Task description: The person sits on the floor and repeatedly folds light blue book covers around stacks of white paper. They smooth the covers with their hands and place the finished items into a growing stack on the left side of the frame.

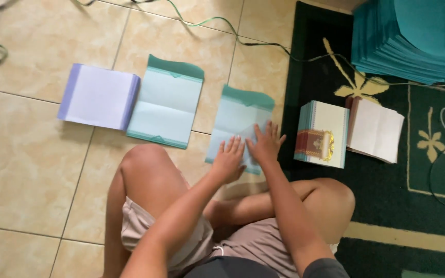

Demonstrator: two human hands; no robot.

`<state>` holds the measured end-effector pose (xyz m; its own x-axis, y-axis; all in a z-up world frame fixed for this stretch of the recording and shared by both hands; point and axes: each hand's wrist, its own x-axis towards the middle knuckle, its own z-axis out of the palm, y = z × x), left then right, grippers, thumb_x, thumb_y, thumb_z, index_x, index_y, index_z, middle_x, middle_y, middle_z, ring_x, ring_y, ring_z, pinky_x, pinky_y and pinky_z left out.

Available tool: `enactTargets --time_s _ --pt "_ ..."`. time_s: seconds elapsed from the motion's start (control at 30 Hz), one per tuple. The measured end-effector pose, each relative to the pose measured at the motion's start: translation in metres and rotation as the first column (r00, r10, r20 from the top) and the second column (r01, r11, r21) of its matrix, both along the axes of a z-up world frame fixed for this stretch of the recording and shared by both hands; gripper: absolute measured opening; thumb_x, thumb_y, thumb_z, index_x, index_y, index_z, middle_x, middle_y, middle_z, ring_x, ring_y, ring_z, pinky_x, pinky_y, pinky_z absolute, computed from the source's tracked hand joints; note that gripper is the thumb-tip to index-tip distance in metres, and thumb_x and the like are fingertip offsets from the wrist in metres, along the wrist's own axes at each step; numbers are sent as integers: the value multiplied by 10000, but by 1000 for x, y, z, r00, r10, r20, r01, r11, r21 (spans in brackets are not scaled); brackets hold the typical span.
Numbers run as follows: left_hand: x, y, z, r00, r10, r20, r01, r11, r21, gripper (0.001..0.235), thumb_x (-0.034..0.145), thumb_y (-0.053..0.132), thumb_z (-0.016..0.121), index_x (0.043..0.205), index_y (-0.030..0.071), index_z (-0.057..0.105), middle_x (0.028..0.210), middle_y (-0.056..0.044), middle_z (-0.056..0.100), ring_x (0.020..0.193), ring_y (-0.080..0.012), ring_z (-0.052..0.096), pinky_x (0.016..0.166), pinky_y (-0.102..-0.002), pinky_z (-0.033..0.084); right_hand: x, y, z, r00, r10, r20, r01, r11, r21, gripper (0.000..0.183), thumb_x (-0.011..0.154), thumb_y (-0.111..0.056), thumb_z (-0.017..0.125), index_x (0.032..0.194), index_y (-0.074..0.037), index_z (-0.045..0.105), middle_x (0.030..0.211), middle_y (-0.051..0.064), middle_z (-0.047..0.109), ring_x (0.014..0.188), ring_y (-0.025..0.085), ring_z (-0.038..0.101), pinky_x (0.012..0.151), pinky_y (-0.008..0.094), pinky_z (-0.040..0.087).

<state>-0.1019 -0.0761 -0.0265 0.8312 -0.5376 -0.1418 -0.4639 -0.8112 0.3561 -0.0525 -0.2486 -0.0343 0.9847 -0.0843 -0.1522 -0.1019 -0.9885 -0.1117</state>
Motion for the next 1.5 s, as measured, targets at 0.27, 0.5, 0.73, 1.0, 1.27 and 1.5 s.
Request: enactTargets --time_s 0.27,0.5,0.73,1.0,1.27,1.5 --pt "4 5 -44 1000 13 -25 -9 985 170 801 981 528 524 1604 65 325 1707 -140 236 1594 -314 164 1243 -578 211 5 16 -47 912 217 347 -302 929 213 569 1067 -404 476 1526 -68 496 1550 282 457 1449 458 418 1131 656 318" --pt "5 2 -9 994 20 -111 9 966 258 817 998 484 465 1646 65 195 1730 -146 126 1598 -328 105 1221 -589 228 -9 17 -21 998 46 38 -51 991 122 774 1069 -584 349 1615 -37 302 1678 203 287 1573 352 224 1216 712 106" --pt "26 -6 -43 988 80 135 -77 997 -23 664 1018 447 428 1529 24 443 1578 -202 423 1498 -367 371 1219 -625 183 -15 5 -32 998 44 44 -49 993 105 741 1074 -516 342 1650 -74 196 1731 150 151 1604 322 105 1234 698 23" --pt "58 17 -56 986 128 108 -126 992 -20 658 1054 432 384 1630 119 323 1694 -102 298 1578 -263 243 1242 -633 136 -13 10 -18 999 21 -47 -15 992 126 755 1064 -541 278 1662 -105 128 1747 108 60 1612 290 22 1242 677 -30" --pt "65 37 -49 965 245 87 -249 968 38 717 1049 463 364 1655 100 241 1744 -90 163 1613 -243 104 1268 -581 11 4 31 -58 856 319 406 -372 927 54 690 1024 -431 475 1577 -28 389 1624 218 383 1521 364 338 1206 639 228" --pt "64 38 -49 967 246 62 -249 967 55 729 1053 505 309 1664 119 213 1750 -72 128 1616 -241 67 1269 -576 -42 0 18 -36 962 165 217 -188 978 88 714 1044 -475 447 1631 -89 315 1680 160 315 1563 327 263 1215 674 82"
